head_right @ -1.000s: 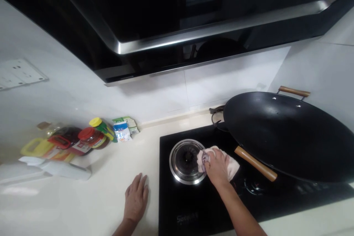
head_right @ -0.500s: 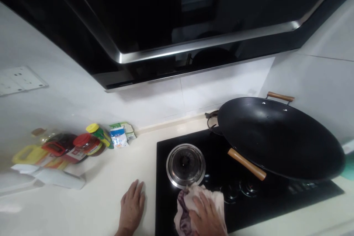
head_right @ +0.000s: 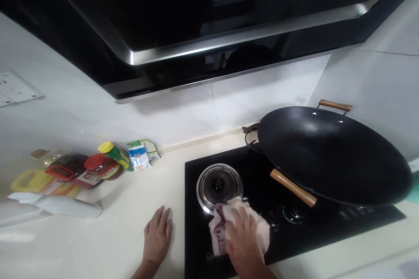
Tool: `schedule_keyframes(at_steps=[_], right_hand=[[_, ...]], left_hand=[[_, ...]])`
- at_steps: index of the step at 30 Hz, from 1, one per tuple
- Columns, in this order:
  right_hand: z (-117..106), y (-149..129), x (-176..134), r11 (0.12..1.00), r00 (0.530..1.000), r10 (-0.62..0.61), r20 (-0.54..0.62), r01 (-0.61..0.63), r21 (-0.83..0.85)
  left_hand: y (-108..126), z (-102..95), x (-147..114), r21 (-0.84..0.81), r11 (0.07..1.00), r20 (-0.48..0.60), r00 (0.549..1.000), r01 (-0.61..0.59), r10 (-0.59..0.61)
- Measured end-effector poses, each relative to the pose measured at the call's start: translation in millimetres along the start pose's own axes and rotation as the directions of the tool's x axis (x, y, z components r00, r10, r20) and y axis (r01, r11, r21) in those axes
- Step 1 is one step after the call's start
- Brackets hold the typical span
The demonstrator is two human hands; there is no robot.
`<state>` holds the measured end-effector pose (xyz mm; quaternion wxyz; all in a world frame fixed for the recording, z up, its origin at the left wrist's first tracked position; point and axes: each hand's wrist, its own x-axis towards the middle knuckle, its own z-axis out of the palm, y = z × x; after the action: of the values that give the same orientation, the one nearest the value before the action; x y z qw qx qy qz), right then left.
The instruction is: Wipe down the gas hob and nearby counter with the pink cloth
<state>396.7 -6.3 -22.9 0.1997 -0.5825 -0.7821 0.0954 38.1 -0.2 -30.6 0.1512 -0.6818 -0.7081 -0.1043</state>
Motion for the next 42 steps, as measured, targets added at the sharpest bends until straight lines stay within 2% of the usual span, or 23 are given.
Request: schedule_keyframes(at_steps=[2,5,7,9,12,16,19,22,25,28,32,35,38,42], right_hand=[[3.3,-18.3,-7.0,0.992,0.981,-0.118,0.156,0.111,0.052],[-1.3,-49.8,3.9,0.933,0.879,-0.354,0.32,0.308,0.188],[-10.5,-67.3,18.5,0.879,0.813,-0.471,0.343,0.399,0.262],[-21.3,-76.1,29.9,0.851,0.789,-0.518,0.33,0.435,0.295],[-33.7,-67.5,28.9,0.862,0.81,-0.497,0.311,0.419,0.287],[-37.4,-25.7,-4.9,0.908,0.854,-0.416,0.312,0.369,0.2],[-32.8,3.3,-32.9,0.89,0.838,-0.455,0.302,0.43,0.15],[-26.5,10.5,-42.5,0.847,0.805,-0.53,0.266,0.518,0.122],[-22.5,-8.3,-28.3,0.807,0.765,-0.589,0.26,0.575,0.135],[-19.8,-44.3,4.4,0.776,0.722,-0.629,0.288,0.603,0.183],[-15.8,-93.4,58.9,0.788,0.747,-0.616,0.25,0.584,0.196],[-13.4,-114.3,87.7,0.795,0.765,-0.606,0.218,0.574,0.196],[-12.3,-120.1,92.0,0.794,0.77,-0.607,0.198,0.576,0.195],[-9.7,-116.7,62.5,0.791,0.768,-0.611,0.19,0.585,0.179]], left_hand=[[0.4,-0.6,0.8,0.003,1.0,-0.003,1.0,0.001,-0.001],[-0.2,-1.1,2.2,0.012,1.0,-0.006,1.0,-0.001,0.001],[-1.0,-1.5,3.3,0.018,1.0,-0.006,1.0,-0.008,0.008],[-1.6,-1.9,4.3,0.013,1.0,-0.007,1.0,-0.012,0.012],[-1.5,-2.0,4.7,-0.005,1.0,-0.006,1.0,-0.002,0.002],[0.3,-0.7,2.9,-0.02,1.0,0.003,1.0,0.004,-0.004],[2.2,0.4,1.1,-0.027,1.0,0.003,1.0,0.014,-0.014],[3.9,0.8,0.4,-0.031,0.999,-0.006,1.0,0.021,-0.021],[4.9,0.8,0.7,-0.041,0.999,-0.003,1.0,0.019,-0.019],[4.9,1.2,0.5,-0.052,0.998,0.014,0.999,0.031,-0.031],[2.4,1.6,-3.1,-0.046,0.999,0.042,0.999,0.028,-0.027],[-1.1,1.0,-6.6,-0.046,0.999,0.064,0.998,0.01,-0.007],[-3.4,0.6,-7.8,-0.055,0.998,0.07,0.998,0.0,0.004],[-2.3,1.2,-4.9,-0.067,0.998,0.053,0.999,0.008,-0.004]])
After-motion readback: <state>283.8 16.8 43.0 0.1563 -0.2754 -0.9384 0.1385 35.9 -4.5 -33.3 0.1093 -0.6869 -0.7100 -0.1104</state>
